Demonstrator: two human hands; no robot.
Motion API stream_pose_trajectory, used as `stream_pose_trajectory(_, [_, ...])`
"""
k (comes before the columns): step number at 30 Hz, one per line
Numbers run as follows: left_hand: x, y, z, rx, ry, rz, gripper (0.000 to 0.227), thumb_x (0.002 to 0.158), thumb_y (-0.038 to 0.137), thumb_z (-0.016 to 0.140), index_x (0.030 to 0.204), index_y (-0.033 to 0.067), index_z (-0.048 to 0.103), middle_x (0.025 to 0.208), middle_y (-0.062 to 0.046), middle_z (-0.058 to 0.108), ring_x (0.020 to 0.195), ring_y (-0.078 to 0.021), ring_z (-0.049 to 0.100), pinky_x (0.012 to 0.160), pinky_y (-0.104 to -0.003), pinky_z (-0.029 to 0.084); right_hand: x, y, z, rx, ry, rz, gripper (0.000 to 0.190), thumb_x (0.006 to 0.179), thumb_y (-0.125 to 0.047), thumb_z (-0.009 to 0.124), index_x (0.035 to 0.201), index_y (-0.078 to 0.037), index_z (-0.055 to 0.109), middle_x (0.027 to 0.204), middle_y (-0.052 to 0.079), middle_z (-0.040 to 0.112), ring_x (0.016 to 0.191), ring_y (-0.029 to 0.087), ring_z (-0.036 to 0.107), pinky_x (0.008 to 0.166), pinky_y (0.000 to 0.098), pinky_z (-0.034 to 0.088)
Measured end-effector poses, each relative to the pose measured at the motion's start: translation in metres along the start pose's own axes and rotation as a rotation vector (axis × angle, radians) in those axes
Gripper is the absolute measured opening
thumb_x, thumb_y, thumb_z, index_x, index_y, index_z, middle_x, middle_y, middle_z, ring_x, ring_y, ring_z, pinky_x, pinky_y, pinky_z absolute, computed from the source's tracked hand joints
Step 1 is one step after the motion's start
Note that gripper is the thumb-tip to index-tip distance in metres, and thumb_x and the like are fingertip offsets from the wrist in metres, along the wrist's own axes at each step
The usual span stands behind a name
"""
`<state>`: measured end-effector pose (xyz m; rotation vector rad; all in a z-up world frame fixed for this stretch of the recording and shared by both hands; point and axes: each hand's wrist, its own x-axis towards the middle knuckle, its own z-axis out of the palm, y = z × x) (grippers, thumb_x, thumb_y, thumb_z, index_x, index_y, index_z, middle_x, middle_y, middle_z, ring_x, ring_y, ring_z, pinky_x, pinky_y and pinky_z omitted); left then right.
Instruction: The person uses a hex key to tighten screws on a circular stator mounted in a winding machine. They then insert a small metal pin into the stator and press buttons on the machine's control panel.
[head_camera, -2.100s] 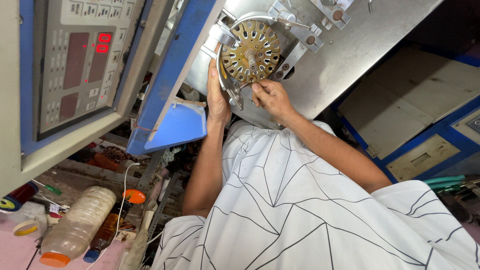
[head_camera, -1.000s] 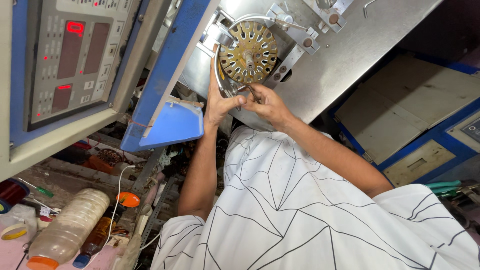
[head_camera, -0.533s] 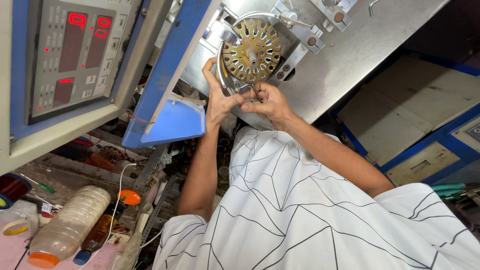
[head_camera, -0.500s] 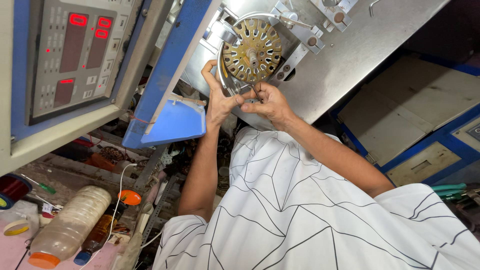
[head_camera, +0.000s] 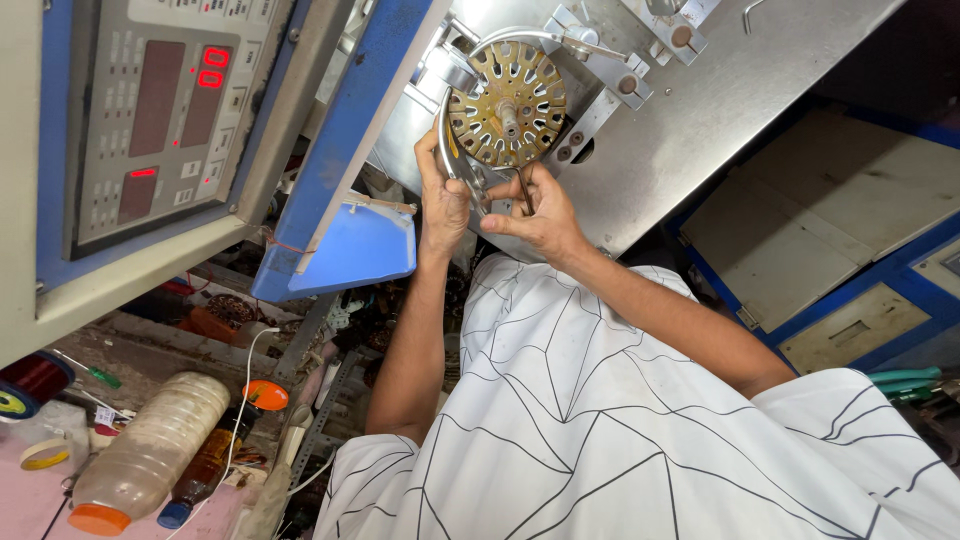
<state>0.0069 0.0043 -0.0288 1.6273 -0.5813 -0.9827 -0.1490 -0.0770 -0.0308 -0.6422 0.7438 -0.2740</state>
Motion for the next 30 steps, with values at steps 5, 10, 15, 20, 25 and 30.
stream_pose_trajectory(5, [-0.003, 0.001, 0.000, -0.025, 0.005, -0.030, 0.111, 0.085, 0.083, 0.063, 0.156, 0.0056, 0.028, 0.148, -0.016, 0.047, 0.139, -0.0251, 0.049, 0.115, -0.040, 0.048, -0.005, 0.001, 0.005, 0.076, 0.014, 0.031, 0.048, 0.079, -0.013, 0.090, 0.091, -0.009, 0.043, 0.116, 0.023, 0.072, 0.069, 0.008, 0.061, 0.060, 0.0247, 0.056])
stream_pose_trajectory(10, [-0.002, 0.012, 0.004, -0.087, -0.003, -0.037, 0.111, 0.085, 0.076, 0.071, 0.159, 0.0072, 0.025, 0.154, -0.016, 0.044, 0.147, -0.0279, 0.044, 0.123, -0.043, 0.041, -0.010, -0.003, 0.016, 0.092, 0.025, -0.033, 0.041, 0.086, -0.012, 0.085, 0.089, -0.007, 0.044, 0.116, 0.022, 0.068, 0.078, 0.010, 0.068, 0.071, 0.0326, 0.065])
stream_pose_trajectory(15, [-0.004, 0.014, 0.005, -0.080, 0.004, -0.053, 0.113, 0.084, 0.077, 0.070, 0.160, 0.0071, 0.025, 0.153, -0.017, 0.044, 0.145, -0.0288, 0.045, 0.122, -0.045, 0.043, -0.013, -0.010, 0.022, -0.045, 0.025, -0.029, 0.034, 0.092, -0.012, 0.080, 0.115, -0.004, 0.057, 0.099, 0.020, 0.061, 0.073, 0.011, 0.062, 0.072, 0.0337, 0.064])
stream_pose_trajectory(20, [-0.006, 0.007, 0.007, -0.020, 0.038, 0.000, 0.108, 0.088, 0.084, 0.054, 0.160, 0.0073, 0.030, 0.154, -0.015, 0.044, 0.147, -0.0267, 0.044, 0.123, -0.044, 0.042, -0.013, -0.017, 0.020, -0.045, -0.002, 0.003, 0.032, 0.089, -0.014, 0.079, 0.098, -0.004, 0.050, 0.117, 0.024, 0.069, 0.069, 0.011, 0.067, 0.062, 0.0296, 0.061])
stream_pose_trajectory(25, [-0.007, 0.004, 0.006, 0.077, 0.066, 0.047, 0.100, 0.095, 0.085, 0.038, 0.159, 0.0077, 0.036, 0.152, -0.014, 0.049, 0.146, -0.0240, 0.048, 0.124, -0.040, 0.041, -0.013, -0.016, 0.017, -0.054, 0.006, -0.012, 0.036, 0.089, -0.014, 0.081, 0.090, -0.005, 0.047, 0.121, 0.028, 0.070, 0.067, 0.010, 0.065, 0.057, 0.0278, 0.059])
stream_pose_trajectory(30, [-0.004, 0.007, -0.001, -0.048, 0.031, -0.088, 0.082, 0.104, 0.072, 0.040, 0.153, 0.0058, 0.040, 0.136, -0.012, 0.055, 0.125, -0.0200, 0.055, 0.110, -0.037, 0.048, -0.012, -0.012, 0.011, -0.064, 0.002, 0.002, 0.040, 0.088, -0.014, 0.083, 0.084, -0.007, 0.043, 0.120, 0.027, 0.071, 0.066, 0.010, 0.065, 0.056, 0.0267, 0.058])
